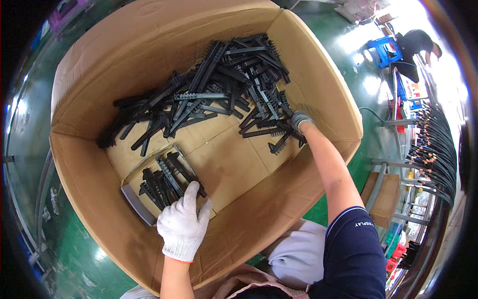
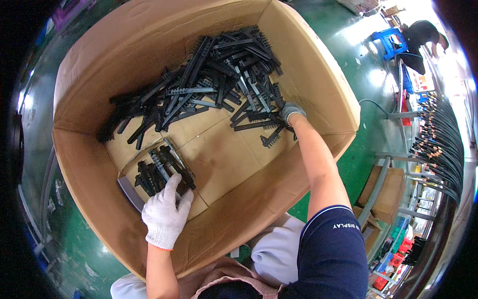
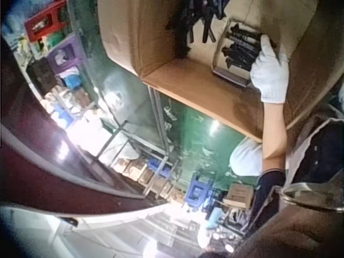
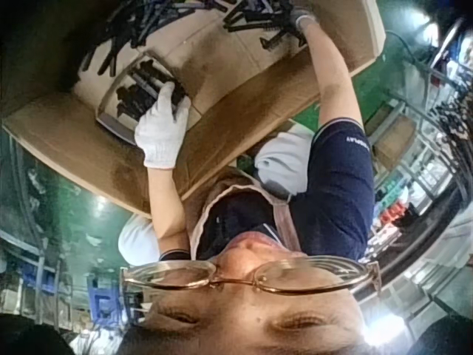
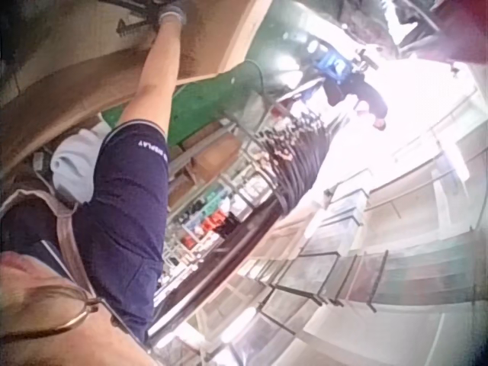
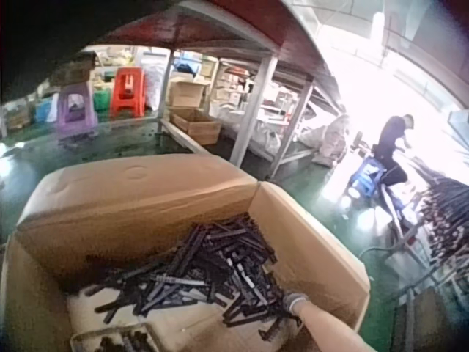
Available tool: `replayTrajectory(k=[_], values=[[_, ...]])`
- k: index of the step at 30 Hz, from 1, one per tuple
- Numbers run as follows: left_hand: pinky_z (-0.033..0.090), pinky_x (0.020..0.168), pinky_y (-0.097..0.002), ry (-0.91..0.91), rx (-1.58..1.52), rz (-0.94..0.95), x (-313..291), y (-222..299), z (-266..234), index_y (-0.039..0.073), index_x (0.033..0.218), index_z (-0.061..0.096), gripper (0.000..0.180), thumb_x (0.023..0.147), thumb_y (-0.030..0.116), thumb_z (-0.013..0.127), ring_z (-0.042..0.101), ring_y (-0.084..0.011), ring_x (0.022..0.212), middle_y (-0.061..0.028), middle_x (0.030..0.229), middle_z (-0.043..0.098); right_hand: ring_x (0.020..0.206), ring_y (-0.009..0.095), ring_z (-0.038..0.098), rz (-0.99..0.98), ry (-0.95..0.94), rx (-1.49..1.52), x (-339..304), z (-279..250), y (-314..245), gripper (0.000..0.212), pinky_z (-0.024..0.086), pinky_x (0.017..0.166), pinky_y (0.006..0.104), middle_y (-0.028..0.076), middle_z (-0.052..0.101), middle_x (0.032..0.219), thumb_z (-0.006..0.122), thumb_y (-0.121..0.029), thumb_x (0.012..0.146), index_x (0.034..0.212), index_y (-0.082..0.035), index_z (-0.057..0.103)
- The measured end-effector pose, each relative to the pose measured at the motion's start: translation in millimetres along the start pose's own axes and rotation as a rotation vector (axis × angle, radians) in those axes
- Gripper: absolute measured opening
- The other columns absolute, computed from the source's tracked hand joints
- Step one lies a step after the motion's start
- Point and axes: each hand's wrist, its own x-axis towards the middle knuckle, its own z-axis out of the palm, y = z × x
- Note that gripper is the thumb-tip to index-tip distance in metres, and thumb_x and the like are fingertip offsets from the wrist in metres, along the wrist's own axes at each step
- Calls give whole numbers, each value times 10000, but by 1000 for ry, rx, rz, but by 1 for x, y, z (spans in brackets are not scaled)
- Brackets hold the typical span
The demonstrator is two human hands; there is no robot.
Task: The person sorts and packs black electrical cables into plastic bags on an assembly table, working by hand while wearing gloves.
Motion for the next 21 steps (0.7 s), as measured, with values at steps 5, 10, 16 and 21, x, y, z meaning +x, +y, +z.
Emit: replayTrajectory(k=[5, 10, 16, 21], values=[[510, 575, -447, 9, -9, 41, 0, 5, -3, 172, 1164, 595, 409, 806, 354, 670, 653, -306, 649, -80, 716, 671, 1000, 347, 648, 11, 142, 31, 12, -2, 10, 480, 498, 842, 409, 203, 669, 1081, 648, -395, 819, 1108, -12, 660], [520, 604, -446, -11, -81, -5, 0, 1, -4, 172, 1167, 590, 410, 807, 353, 667, 657, -315, 676, -88, 739, 680, 986, 255, 658, -86, 74, 269, 8, -42, 43, 522, 538, 778, 372, 182, 671, 1031, 640, -379, 863, 1195, 20, 592], [528, 661, -434, 32, -125, -13, 0, -1, -13, 185, 1190, 575, 410, 821, 344, 657, 665, -289, 738, -67, 810, 692, 1008, 267, 628, -293, -515, 1170, -96, -79, 47, 581, 583, 784, 386, 170, 584, 1145, 675, -187, 872, 1371, -74, 398], [538, 687, -402, 15, -396, 26, 0, 1, -6, 84, 1179, 537, 391, 862, 289, 640, 671, -287, 807, -134, 898, 681, 1001, 209, 629, -673, -749, 1079, -201, -73, -73, 566, 562, 785, 370, 80, 581, 1176, 609, -259, 916, 1400, -118, 353]])
